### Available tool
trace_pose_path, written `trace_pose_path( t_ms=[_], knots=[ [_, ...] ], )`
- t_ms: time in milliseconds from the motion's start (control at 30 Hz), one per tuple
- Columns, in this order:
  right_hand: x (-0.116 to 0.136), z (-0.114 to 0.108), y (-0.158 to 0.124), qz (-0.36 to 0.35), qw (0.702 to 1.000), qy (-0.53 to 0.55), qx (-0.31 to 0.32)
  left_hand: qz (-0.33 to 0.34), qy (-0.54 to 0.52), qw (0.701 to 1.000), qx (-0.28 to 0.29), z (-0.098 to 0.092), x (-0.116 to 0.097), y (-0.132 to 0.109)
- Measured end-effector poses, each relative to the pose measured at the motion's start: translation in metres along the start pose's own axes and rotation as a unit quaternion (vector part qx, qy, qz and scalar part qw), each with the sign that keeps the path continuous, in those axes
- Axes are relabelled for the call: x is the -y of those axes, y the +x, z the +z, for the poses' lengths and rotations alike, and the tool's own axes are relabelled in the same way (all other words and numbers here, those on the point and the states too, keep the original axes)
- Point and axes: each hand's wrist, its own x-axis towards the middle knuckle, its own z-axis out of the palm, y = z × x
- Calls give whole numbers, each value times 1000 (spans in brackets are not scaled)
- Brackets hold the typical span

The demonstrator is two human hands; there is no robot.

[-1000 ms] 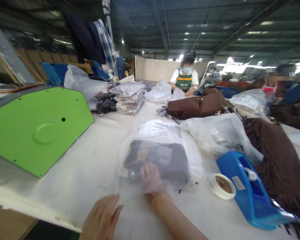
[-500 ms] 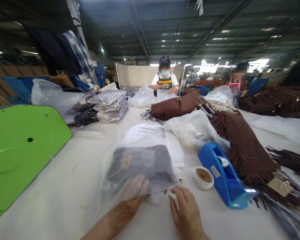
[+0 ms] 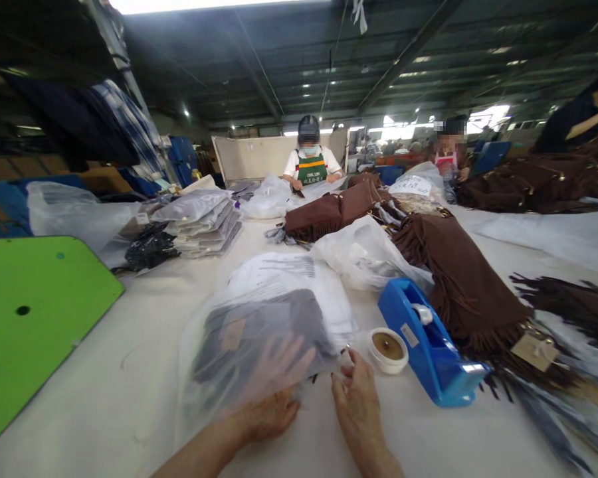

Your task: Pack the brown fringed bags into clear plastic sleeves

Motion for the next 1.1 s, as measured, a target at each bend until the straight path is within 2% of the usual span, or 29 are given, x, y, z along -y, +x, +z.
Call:
trace_pose_path(
  t_ms=[100,167,233,433,700,833,967,1100],
  knots=[
    [16,6,0,66,997,29,29,22,-6,999,31,-7,-6,14],
    [23,8,8,61,997,26,46,48,-3,998,52,-12,-5,23],
    [24,7,18,55,996,30,61,75,-1,996,46,-14,-3,29],
    [9,2,35,73,993,70,65,124,-8,991,-50,-10,-2,42],
    [8,0,28,113,980,144,84,81,-1,991,-110,12,-5,57],
    [10,-4,25,122,977,149,93,122,2,978,-167,27,-2,59],
    [13,-13,29,111,979,131,112,146,-37,959,-239,35,-9,56],
    [15,-18,46,77,984,99,124,127,-100,959,-233,33,-16,53]
  ],
)
